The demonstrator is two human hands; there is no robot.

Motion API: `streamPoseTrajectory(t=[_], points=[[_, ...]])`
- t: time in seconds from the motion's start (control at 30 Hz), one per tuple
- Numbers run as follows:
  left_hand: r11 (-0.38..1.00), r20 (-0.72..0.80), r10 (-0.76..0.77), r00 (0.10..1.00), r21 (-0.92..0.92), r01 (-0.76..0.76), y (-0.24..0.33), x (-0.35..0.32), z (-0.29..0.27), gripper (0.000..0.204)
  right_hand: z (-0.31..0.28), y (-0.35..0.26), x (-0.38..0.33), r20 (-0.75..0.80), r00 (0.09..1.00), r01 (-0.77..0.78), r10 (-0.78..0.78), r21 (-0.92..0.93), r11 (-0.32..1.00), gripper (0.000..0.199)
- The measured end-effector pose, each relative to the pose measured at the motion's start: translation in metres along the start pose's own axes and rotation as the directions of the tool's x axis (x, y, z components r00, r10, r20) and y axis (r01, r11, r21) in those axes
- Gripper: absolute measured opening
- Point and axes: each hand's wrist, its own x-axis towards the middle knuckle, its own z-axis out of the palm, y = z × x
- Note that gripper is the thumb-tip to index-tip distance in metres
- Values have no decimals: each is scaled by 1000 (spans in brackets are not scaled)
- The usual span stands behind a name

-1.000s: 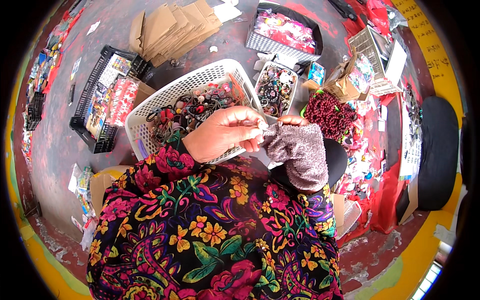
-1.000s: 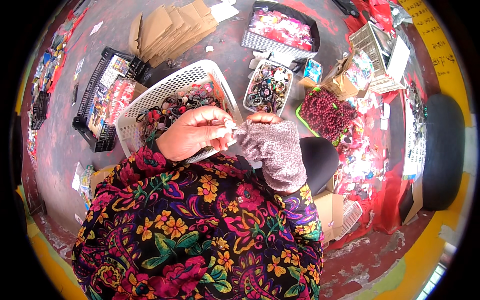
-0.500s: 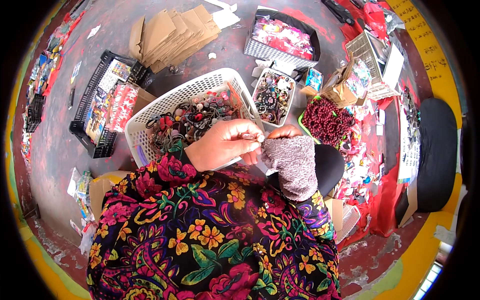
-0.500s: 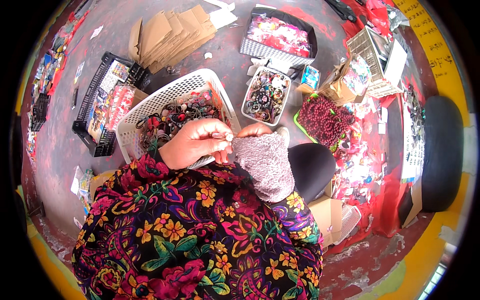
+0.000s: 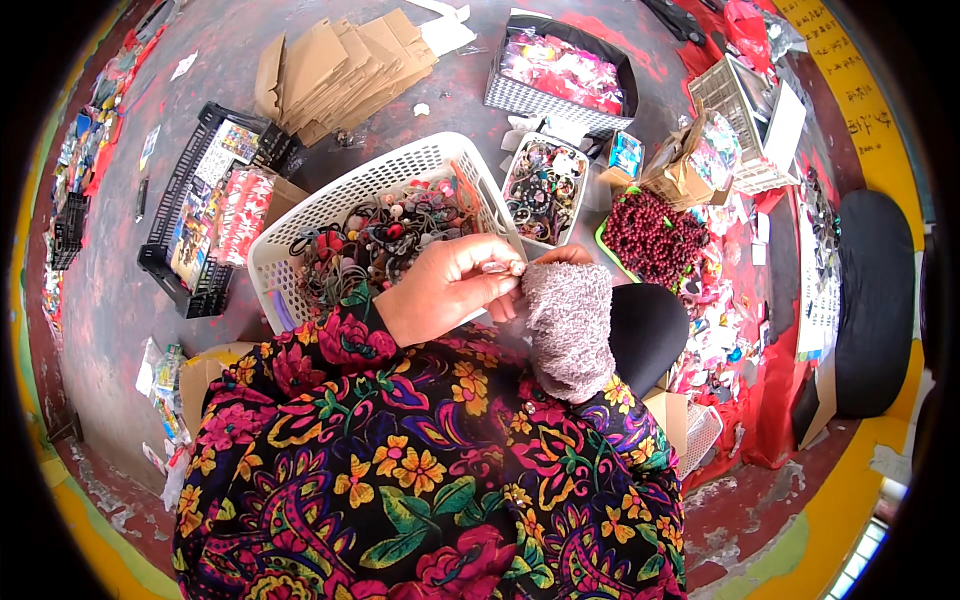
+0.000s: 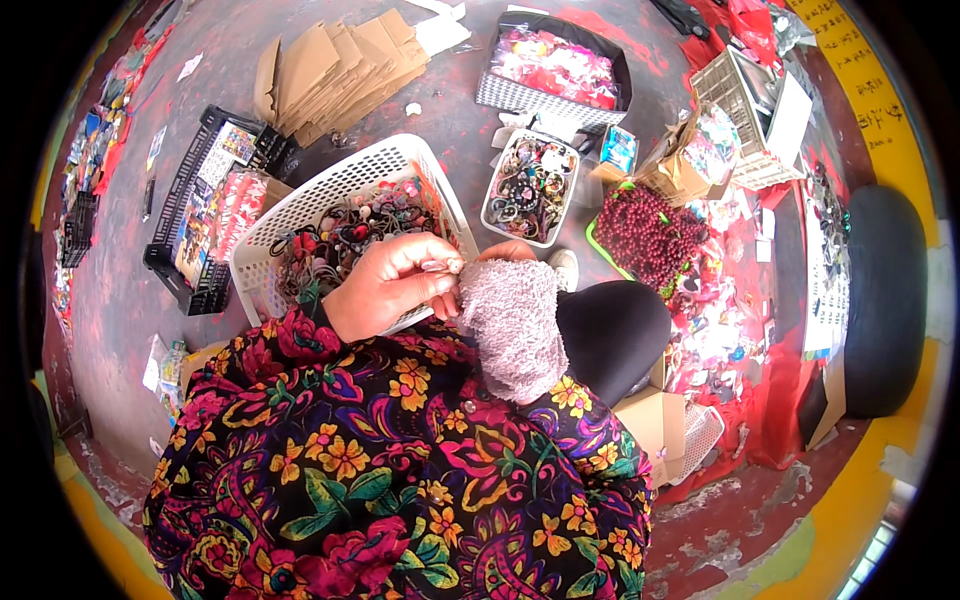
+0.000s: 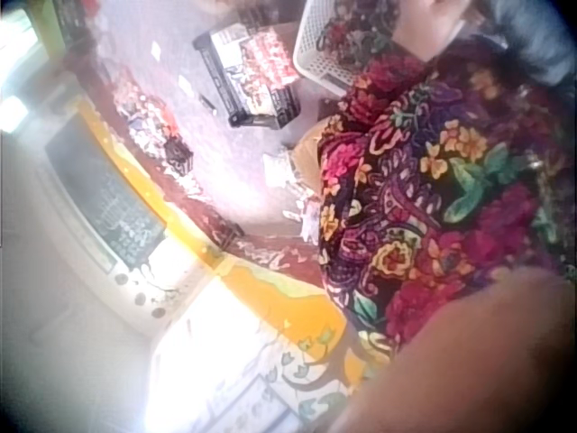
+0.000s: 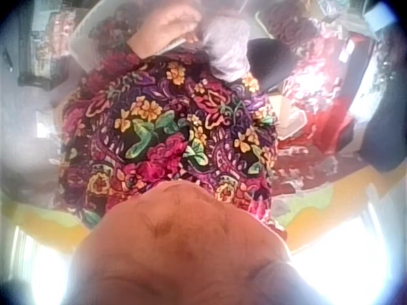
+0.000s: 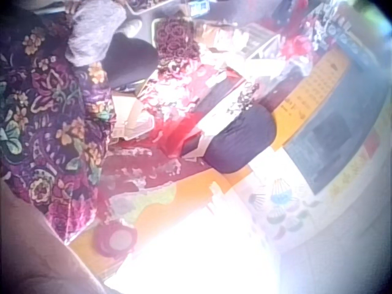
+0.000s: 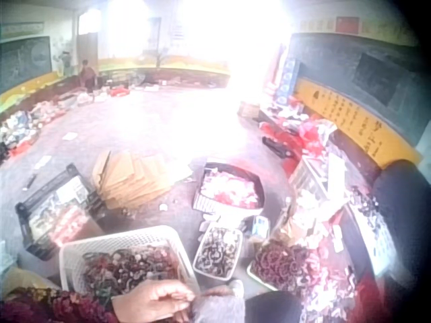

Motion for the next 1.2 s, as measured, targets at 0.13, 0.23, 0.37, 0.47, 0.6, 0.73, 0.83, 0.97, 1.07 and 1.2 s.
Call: streamPoseTrajectory(t=[0.13, 0.23, 0.37, 0.47, 0.6, 0.73, 0.83, 0.97, 1.07, 1.2], points=[[994, -9, 28, 1000, 105, -27, -3, -1, 1, 15, -10, -18, 6, 91, 974, 225, -206, -355, 908, 15], [983, -11, 77, 997, 170, -74, -9, 0, 2, 14, -11, -14, 7, 62, 975, 222, -215, -392, 893, 13], [989, -9, 44, 999, 140, -42, -2, -1, 8, 13, -19, -15, 11, 155, 971, 200, -183, -102, 975, 9], [995, -36, -59, 998, -88, 55, -2, 4, -2, 15, -9, -4, 4, 8, 999, -39, 39, 354, 934, 3], [835, -8, -159, 987, -535, 130, -2, 6, -13, 16, -15, 12, 6, 140, 907, -280, 398, 905, 319, 12], [832, -31, -190, 981, -535, 144, 0, 5, -15, 15, -25, 7, 7, 115, 920, -239, 376, 922, 304, 13], [837, 11, -148, 989, -532, 131, 1, 4, -14, 16, -26, 7, 5, 140, 920, -244, 367, 936, 255, 12], [909, -61, -195, 979, -387, 157, 12, 4, -8, 17, -30, 9, 8, 218, 852, -433, 476, 805, 406, 13], [967, -102, -141, 985, -225, 115, 13, 2, -8, 12, -31, 4, 12, 245, 865, -444, 439, 782, 438, 11], [995, -98, -80, 992, -73, 73, 10, 1, -10, 11, -33, 16, 12, 212, 900, -431, 380, 557, 710, 9]])
